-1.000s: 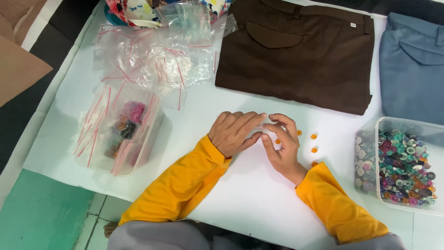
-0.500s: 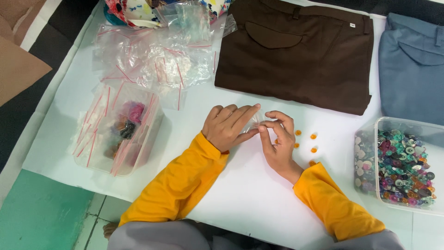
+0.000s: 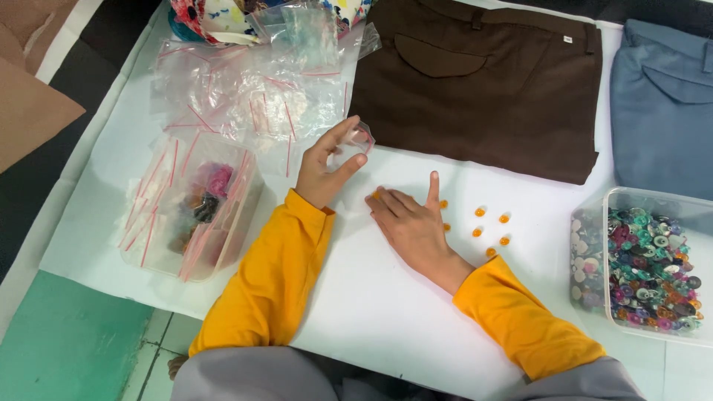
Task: Sorting small orange beads from a mixed container and placing them into small plastic bags
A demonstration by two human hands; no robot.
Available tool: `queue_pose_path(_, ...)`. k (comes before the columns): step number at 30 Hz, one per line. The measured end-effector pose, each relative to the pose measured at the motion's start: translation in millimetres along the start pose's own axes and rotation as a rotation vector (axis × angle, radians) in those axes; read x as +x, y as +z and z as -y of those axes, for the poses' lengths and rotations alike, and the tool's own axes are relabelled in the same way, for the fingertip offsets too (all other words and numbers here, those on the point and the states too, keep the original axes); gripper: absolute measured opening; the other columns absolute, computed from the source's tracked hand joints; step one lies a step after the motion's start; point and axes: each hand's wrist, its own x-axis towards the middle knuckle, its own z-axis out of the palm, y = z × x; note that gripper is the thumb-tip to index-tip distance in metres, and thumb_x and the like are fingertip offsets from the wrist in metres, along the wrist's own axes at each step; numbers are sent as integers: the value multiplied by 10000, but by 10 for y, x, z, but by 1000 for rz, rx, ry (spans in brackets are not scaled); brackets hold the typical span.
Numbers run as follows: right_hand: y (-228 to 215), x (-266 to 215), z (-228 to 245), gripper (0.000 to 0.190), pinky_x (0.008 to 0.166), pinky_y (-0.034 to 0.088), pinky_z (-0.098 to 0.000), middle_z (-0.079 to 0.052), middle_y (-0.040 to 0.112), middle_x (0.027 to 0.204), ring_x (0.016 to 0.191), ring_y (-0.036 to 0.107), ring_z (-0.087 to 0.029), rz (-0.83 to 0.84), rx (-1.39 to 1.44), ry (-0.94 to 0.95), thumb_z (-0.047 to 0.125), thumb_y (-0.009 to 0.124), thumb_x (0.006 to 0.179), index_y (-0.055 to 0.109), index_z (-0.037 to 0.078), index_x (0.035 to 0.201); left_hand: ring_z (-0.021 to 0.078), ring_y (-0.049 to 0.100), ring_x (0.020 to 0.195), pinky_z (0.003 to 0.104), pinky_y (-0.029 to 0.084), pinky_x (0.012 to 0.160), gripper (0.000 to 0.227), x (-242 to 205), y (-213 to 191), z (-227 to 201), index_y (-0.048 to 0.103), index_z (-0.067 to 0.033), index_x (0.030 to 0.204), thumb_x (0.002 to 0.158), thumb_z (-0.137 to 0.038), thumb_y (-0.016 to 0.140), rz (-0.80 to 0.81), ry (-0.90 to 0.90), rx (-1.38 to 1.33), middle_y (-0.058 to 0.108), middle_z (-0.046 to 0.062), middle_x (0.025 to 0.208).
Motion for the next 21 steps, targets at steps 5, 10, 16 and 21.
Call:
queue_pose_path(5,-76,-102,37,138,1238,81,-646,-19,775,1034,957,721,-141,-17,34,-23,146,635,991,750,181,1058,139,630,1179,323,463,1090,596,-5,86,243,540,-53,1469,942,-198,779,134,-99,-392,684,102,1316)
queue_pose_path(10,-277,-66,-26,147,1230,94,-643,55,749,1044,902,674,-114,-172,228,38,228,681,976,756,224,1103,212,700,1079,383,554,1007,576,-66,156,428,512,29,1456,982,-247,689,286,-222,-655,702,187,1240)
queue_pose_path(16,-307,-134,-257,173,1233,126,-558,25,717,917,860,623,-149,-392,392,201,129,646,992,745,87,1128,251,694,1016,349,531,882,703,-230,379,559,577,43,1391,920,-478,584,495,-382,-698,716,222,1117)
queue_pose_path(21,-314,-96,-264,155,1192,199,-521,14,702,937,869,603,-160,-412,446,207,137,626,1008,731,75,1103,318,704,1041,410,537,910,698,-330,529,411,578,91,1365,890,-419,624,642,-410,-763,705,268,1120)
